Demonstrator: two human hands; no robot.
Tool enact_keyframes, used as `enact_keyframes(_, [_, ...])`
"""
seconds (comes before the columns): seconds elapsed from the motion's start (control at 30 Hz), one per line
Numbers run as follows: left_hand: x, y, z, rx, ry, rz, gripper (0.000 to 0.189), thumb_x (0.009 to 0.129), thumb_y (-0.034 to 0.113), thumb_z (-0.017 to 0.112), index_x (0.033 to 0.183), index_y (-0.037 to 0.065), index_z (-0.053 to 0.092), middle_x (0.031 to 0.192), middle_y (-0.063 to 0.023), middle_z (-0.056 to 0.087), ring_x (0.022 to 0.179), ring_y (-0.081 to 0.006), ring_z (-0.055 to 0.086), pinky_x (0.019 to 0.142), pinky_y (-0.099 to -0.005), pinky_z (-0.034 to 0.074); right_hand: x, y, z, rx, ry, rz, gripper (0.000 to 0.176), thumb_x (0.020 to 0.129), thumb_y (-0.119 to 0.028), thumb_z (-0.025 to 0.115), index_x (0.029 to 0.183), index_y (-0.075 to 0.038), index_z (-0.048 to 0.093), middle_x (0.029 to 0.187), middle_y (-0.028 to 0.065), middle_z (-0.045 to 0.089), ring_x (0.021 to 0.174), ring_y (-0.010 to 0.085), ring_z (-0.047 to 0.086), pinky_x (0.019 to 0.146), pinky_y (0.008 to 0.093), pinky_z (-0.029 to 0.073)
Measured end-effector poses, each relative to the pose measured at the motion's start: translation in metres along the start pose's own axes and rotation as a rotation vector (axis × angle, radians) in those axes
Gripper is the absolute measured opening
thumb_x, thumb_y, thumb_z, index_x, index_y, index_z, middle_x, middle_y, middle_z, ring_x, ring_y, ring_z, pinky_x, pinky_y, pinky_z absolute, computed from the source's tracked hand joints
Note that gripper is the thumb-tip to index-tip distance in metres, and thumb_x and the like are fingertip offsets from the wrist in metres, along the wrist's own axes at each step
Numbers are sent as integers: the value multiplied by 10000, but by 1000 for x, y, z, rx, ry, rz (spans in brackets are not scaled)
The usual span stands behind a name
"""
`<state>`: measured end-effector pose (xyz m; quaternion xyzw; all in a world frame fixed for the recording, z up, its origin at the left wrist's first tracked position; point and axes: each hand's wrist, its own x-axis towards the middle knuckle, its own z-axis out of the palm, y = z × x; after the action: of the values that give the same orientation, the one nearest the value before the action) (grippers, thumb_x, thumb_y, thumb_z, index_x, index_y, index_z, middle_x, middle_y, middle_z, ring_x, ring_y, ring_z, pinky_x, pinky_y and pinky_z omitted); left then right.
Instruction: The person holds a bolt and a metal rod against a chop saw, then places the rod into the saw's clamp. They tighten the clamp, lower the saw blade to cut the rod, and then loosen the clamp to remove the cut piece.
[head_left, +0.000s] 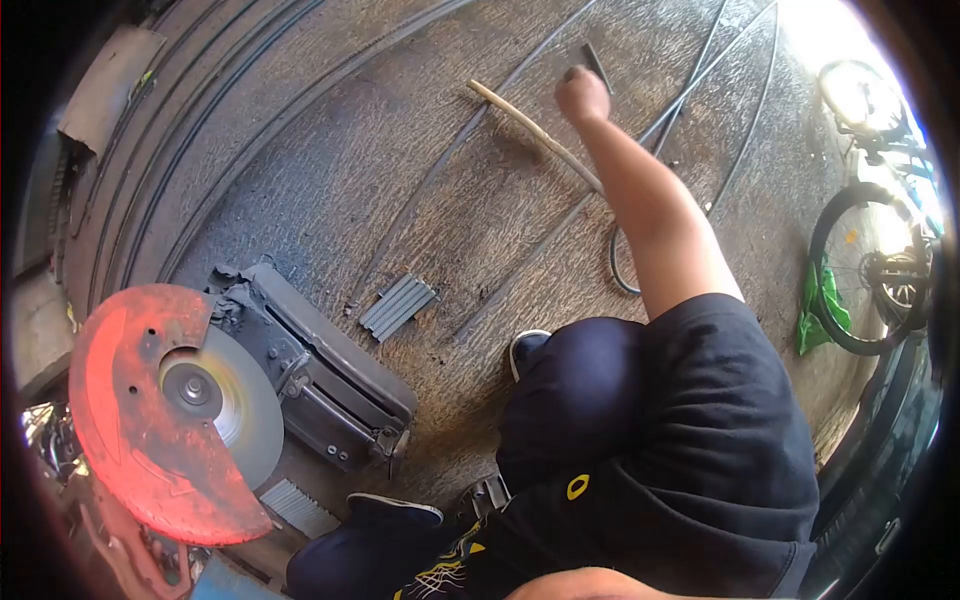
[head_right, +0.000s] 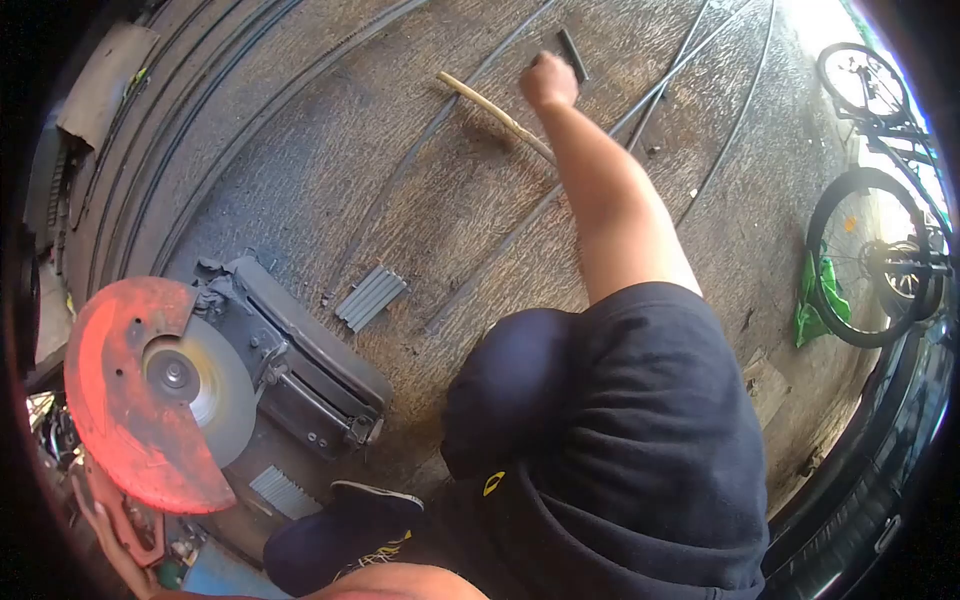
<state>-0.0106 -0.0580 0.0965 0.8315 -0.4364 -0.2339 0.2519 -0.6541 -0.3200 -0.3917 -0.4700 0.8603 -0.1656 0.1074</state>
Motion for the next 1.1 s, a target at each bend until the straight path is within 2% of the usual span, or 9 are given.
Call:
enact_keyframes(0.17, [15,-18,-21,128,-61,-117,633,929,426,487,1471,192,259,1495,-56,288,1153,-210,491,751,-230,465,62,41,-6,-253,-35,168,327,876,-225,470,1140,-111,624,1173,113,608,1160,283,530,952,402,438])
enact_keyframes(0.3, [-1,21,28,-71,46,-142,657,918,430,505,1481,219,241,1483,-28,300,1151,-231,490,780,-267,469,99,52,1,-208,-246,332,337,899,-226,462,1169,-116,632,1237,91,599,1189,278,528,957,396,443])
enact_keyframes(0.5, [-13,41,48,-125,117,-231,664,919,422,503,1488,219,227,1489,-30,289,1199,-251,458,806,-292,473,113,77,30,-182,-166,286,316,888,-233,476,1075,-80,680,1138,139,650,1066,291,624,900,394,491])
enact_keyframes(0.57, [-16,45,50,-121,133,-266,684,916,431,497,1490,189,214,1495,-45,282,1239,-267,422,854,-317,460,106,69,20,-176,-270,239,317,856,-257,517,1015,-51,698,1104,152,662,1027,308,640,880,411,493])
enact_keyframes(0.6, [-16,48,51,-108,142,-302,704,913,441,491,1491,160,204,1499,-59,277,1271,-280,391,899,-338,447,112,72,20,-73,-332,249,297,801,-279,603,897,-19,707,953,150,692,842,273,676,743,368,524])
enact_keyframes(0.63, [-17,50,51,-94,151,-337,727,910,451,486,1492,130,194,1503,-74,271,1304,-294,360,943,-360,435,112,74,24,-78,-330,245,297,801,-279,603,897,-19,707,953,150,692,842,273,676,743,368,524])
enact_keyframes(0.73, [-12,39,44,-92,148,-257,683,915,429,486,1467,117,233,1483,-76,298,1295,-281,374,953,-352,423,86,54,17,1015,-560,441,172,793,-196,681,789,-29,638,687,38,573,565,88,494,485,219,372])
enact_keyframes(0.97, [-12,7,6,-82,121,-11,584,927,376,487,1408,87,324,1438,-81,361,1275,-251,405,977,-335,397,-24,-45,-23,1351,-766,325,147,873,-156,612,923,-18,620,753,23,604,614,87,527,514,222,392])
enact_keyframes(1.1, [-8,-20,-7,-125,71,122,531,933,346,488,1374,70,377,1411,-83,397,1264,-233,423,991,-326,382,-79,-82,-55,1393,-983,107,151,916,-159,536,1004,-53,598,837,19,633,685,91,559,566,237,420])
